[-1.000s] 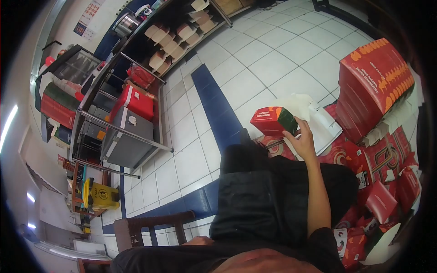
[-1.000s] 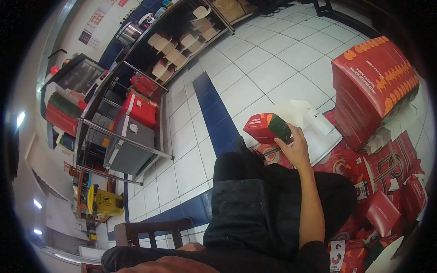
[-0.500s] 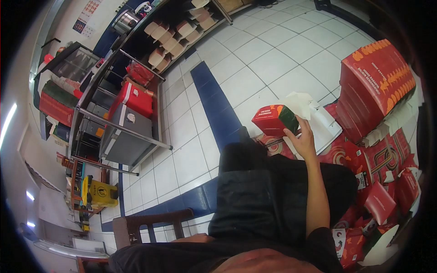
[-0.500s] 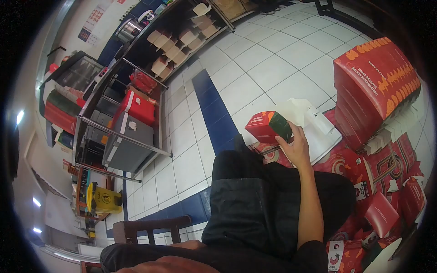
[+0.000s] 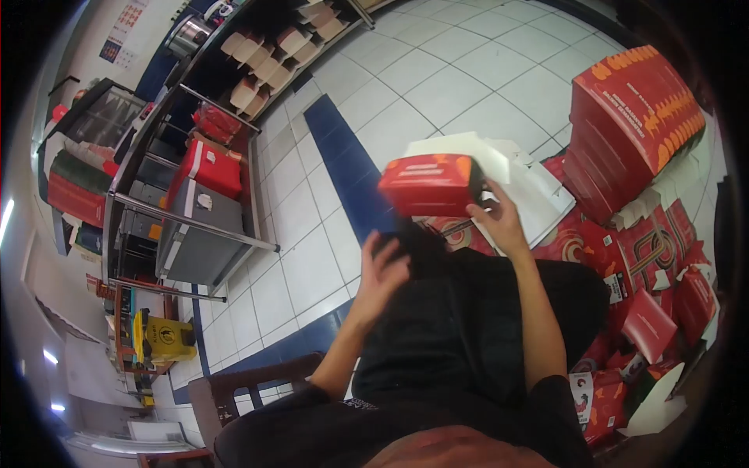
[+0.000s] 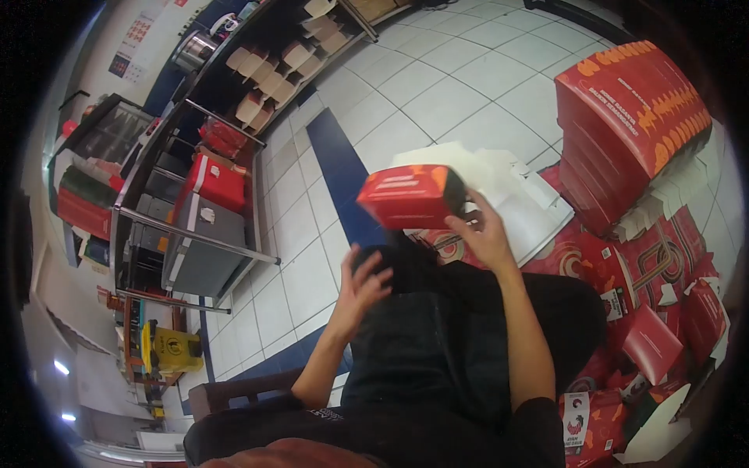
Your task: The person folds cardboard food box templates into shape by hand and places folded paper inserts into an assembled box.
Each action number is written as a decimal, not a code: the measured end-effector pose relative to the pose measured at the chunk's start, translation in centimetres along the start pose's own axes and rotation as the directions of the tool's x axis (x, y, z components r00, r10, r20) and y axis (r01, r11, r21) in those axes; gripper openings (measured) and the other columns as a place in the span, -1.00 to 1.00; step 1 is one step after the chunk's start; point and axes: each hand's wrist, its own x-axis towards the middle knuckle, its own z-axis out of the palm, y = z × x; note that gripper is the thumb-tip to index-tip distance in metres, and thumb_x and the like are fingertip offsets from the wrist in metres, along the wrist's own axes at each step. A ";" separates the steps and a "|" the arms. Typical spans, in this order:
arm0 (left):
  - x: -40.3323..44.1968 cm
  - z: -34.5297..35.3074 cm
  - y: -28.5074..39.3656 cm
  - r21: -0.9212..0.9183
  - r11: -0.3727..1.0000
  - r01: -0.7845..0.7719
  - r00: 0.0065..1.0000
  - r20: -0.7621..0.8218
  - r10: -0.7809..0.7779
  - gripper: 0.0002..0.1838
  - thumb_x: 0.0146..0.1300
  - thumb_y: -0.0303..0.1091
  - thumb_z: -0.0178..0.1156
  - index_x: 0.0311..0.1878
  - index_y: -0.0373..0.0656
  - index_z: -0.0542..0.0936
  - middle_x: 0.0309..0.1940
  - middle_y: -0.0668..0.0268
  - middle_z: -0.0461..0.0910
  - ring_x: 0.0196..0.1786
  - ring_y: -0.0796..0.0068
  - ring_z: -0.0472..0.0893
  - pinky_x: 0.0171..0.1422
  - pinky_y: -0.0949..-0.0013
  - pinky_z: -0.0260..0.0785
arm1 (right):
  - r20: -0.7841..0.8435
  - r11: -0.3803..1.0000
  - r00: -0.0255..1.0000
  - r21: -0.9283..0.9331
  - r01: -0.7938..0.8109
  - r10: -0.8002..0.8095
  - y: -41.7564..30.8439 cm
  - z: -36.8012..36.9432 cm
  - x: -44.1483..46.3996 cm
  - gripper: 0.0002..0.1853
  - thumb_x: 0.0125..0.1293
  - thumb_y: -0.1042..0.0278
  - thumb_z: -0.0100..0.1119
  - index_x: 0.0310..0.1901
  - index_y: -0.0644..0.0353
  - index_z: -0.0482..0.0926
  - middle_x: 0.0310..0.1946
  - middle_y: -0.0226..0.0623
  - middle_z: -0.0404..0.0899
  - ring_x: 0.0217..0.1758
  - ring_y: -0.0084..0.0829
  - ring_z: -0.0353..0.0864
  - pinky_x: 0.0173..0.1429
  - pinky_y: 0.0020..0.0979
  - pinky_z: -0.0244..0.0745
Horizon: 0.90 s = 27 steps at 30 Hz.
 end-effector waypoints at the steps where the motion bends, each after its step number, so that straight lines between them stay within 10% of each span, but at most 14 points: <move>1: 2.1 1.1 0.2 -0.151 0.989 0.006 0.998 -0.066 -0.016 0.05 0.61 0.12 0.33 0.84 0.06 -0.14 0.75 -0.06 0.14 0.67 -0.07 0.41 0.64 -0.21 0.39 | 0.067 0.999 0.997 0.001 -0.048 0.048 -1.1 0.6 -0.6 -0.20 0.42 0.35 0.61 0.56 0.48 0.41 0.28 -0.13 0.60 -0.11 -0.47 0.75 -0.11 -0.43 0.70; 5: 8.4 3.6 1.5 -0.458 0.887 0.061 0.985 -0.118 -0.129 -0.02 0.61 0.31 0.21 0.82 0.07 0.00 0.76 -0.05 0.09 0.69 -0.11 0.36 0.63 -0.29 0.37 | 0.204 0.946 0.974 -0.288 0.151 -0.093 -3.1 1.3 -1.7 -0.18 0.35 0.42 0.63 0.58 0.38 0.44 0.14 -0.22 0.57 -0.10 -0.42 0.75 -0.03 -0.37 0.75; 9: 13.4 3.2 0.2 -0.612 0.786 0.087 0.995 0.016 -0.097 -0.26 0.59 0.31 0.21 0.56 0.01 0.40 0.53 0.09 0.45 0.50 0.05 0.56 0.55 -0.13 0.47 | 0.272 0.949 0.957 -0.264 0.172 -0.097 -5.4 1.9 -1.6 -0.13 0.35 0.43 0.61 0.64 0.32 0.38 0.19 -0.22 0.58 -0.05 -0.38 0.75 0.00 -0.34 0.75; 14: 16.7 4.1 3.1 -0.587 0.697 -0.412 0.905 -0.353 0.237 -0.51 0.61 -0.02 0.34 0.43 -0.04 0.53 0.26 0.33 0.67 0.26 0.40 0.70 0.32 0.23 0.63 | -0.413 0.977 0.887 -0.136 0.167 -0.208 -0.7 6.2 -3.2 -0.38 0.56 0.42 0.38 0.52 0.32 0.34 0.20 -0.14 0.59 0.04 -0.36 0.74 -0.01 -0.27 0.74; 16: 15.9 6.6 6.5 -0.495 0.692 -0.525 0.847 -0.384 0.368 -0.45 0.61 0.05 0.32 0.46 -0.06 0.52 0.29 0.32 0.66 0.29 0.37 0.70 0.38 0.23 0.60 | -0.050 0.983 0.982 0.035 -0.182 0.183 1.8 8.0 -5.6 -0.73 0.69 0.33 0.20 0.26 0.21 0.44 -0.10 -0.15 0.68 -0.23 -0.39 0.78 -0.15 -0.33 0.73; 19: 14.7 10.5 9.6 -0.352 0.629 -0.694 0.718 -0.404 0.567 -0.37 0.60 0.07 0.32 0.53 -0.10 0.49 0.34 0.30 0.65 0.33 0.36 0.68 0.46 0.22 0.56 | 0.551 0.770 0.749 0.272 -0.578 0.368 1.9 12.2 -9.3 -0.76 0.72 0.18 0.18 0.13 0.18 0.60 -0.19 -0.27 0.72 -0.32 -0.44 0.79 -0.24 -0.30 0.76; 21: 14.3 12.9 8.9 -0.228 0.563 -0.794 0.606 -0.365 0.706 -0.34 0.53 0.09 0.38 0.51 -0.09 0.52 0.37 0.28 0.63 0.36 0.32 0.67 0.46 0.13 0.55 | 0.615 0.820 0.659 0.036 -0.572 0.432 -1.4 13.4 -11.0 -0.49 0.77 0.11 0.18 0.52 0.30 0.50 0.39 -0.14 0.66 0.49 -0.39 0.57 0.55 -0.28 0.51; 24: 13.3 15.4 6.0 0.337 0.042 -0.940 0.073 0.082 0.994 -0.27 0.32 0.28 0.47 0.37 -0.01 0.66 0.45 0.20 0.59 0.36 0.15 0.65 0.44 -0.09 0.51 | 0.800 0.866 0.528 0.021 -0.499 0.285 1.3 14.9 -14.3 -0.48 0.72 0.12 0.21 0.50 0.28 0.52 0.39 -0.16 0.66 0.48 -0.35 0.58 0.54 -0.24 0.52; 27: 15.7 18.9 6.7 0.283 -0.697 -0.659 -0.651 0.249 0.717 -0.14 0.09 0.50 0.55 0.27 0.04 0.76 0.50 0.08 0.54 0.32 0.02 0.67 0.37 -0.31 0.50 | 0.911 0.868 0.394 0.096 -0.488 0.121 4.8 15.8 -17.5 -0.48 0.68 0.12 0.24 0.48 0.26 0.54 0.38 -0.18 0.66 0.47 -0.31 0.58 0.54 -0.20 0.52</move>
